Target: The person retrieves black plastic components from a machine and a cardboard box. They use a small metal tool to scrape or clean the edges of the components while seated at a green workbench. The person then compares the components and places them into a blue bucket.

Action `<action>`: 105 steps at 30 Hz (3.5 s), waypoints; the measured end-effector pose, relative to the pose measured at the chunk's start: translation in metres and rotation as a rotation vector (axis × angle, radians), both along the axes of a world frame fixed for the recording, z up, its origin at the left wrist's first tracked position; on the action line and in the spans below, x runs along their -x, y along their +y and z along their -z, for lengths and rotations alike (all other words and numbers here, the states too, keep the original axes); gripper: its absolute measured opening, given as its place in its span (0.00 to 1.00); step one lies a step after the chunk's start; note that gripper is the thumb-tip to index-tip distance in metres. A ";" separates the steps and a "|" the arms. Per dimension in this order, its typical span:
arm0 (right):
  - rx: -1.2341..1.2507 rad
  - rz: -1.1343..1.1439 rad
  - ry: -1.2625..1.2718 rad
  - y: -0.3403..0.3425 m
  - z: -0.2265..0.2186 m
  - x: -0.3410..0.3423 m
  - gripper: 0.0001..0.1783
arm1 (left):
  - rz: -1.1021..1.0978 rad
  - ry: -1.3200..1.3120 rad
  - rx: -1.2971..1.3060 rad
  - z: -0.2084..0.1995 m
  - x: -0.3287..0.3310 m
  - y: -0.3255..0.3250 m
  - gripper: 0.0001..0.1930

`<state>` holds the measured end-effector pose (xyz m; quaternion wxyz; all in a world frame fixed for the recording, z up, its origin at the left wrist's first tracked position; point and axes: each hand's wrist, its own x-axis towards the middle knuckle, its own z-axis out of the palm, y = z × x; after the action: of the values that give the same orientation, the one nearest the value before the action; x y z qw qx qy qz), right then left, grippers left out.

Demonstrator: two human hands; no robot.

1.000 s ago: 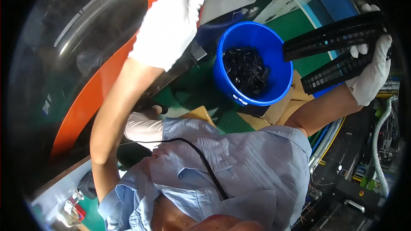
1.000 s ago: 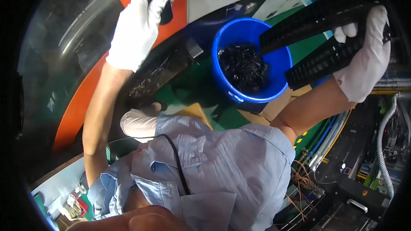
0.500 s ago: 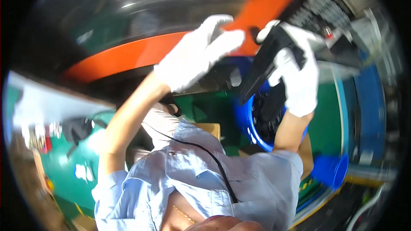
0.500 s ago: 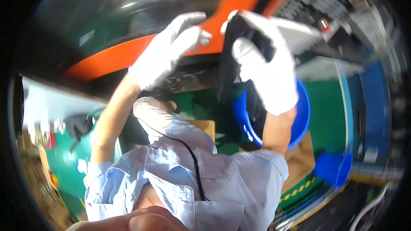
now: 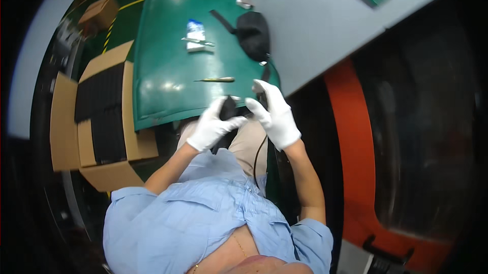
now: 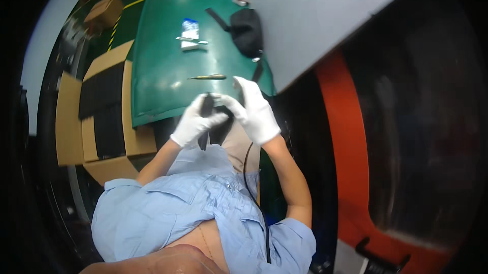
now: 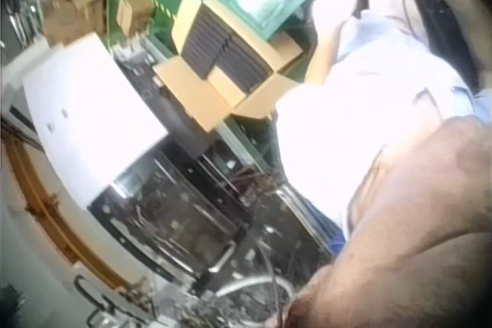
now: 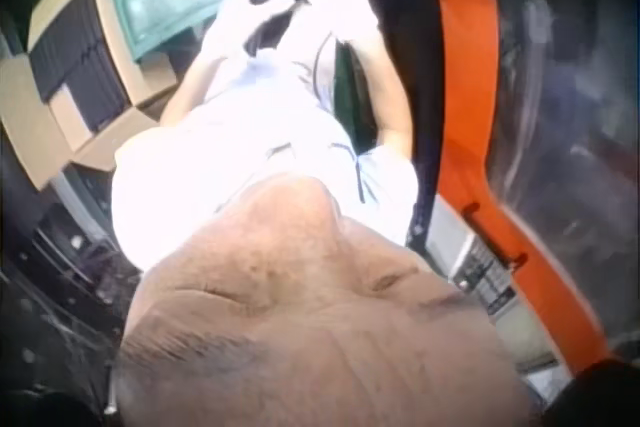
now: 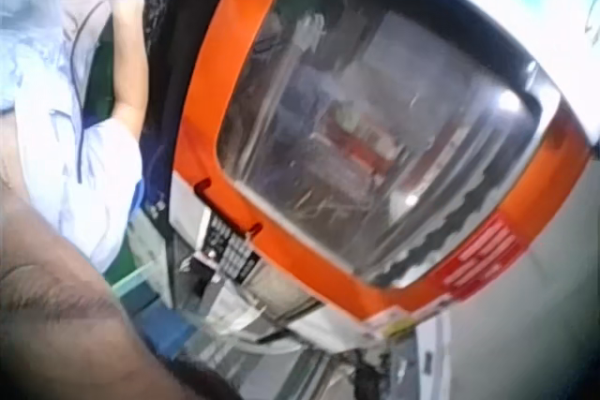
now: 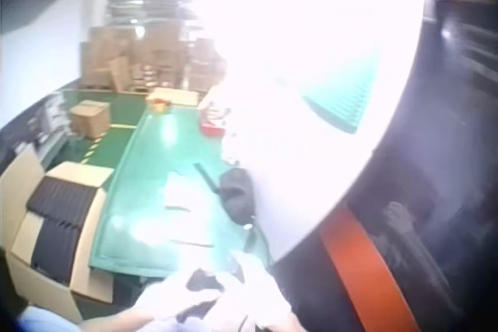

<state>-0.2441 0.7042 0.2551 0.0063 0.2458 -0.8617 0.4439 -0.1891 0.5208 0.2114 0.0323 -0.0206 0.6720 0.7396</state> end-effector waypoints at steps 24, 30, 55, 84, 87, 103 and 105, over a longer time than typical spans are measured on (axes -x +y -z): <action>-0.612 -0.038 0.186 -0.192 0.181 0.260 0.12 | -0.535 -0.312 -0.085 0.071 -0.023 -0.072 0.12; -0.468 -0.053 0.186 -0.182 0.206 0.257 0.13 | -0.524 -0.355 -0.090 0.080 -0.011 -0.078 0.13; -0.007 -0.169 -0.706 -0.228 0.182 0.247 0.38 | -0.458 -0.126 0.184 0.061 -0.016 -0.086 0.13; 0.123 -0.134 -0.187 -0.118 0.093 0.015 0.30 | -0.297 -0.007 0.459 0.100 -0.029 -0.068 0.16; 0.111 -0.152 -0.183 -0.126 0.101 0.017 0.37 | -0.269 0.039 0.448 0.098 -0.029 -0.069 0.18; 0.166 -0.096 -0.199 -0.143 0.092 0.042 0.31 | -0.287 -0.084 0.370 0.070 -0.023 -0.077 0.15; 0.123 0.004 -0.393 -0.151 0.088 0.065 0.28 | -0.249 -0.063 0.288 0.072 -0.028 -0.083 0.15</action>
<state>-0.3095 0.5531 0.1673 -0.1461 0.1516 -0.8180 0.5352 -0.1611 0.4378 0.1391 -0.0417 -0.1310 0.7620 0.6329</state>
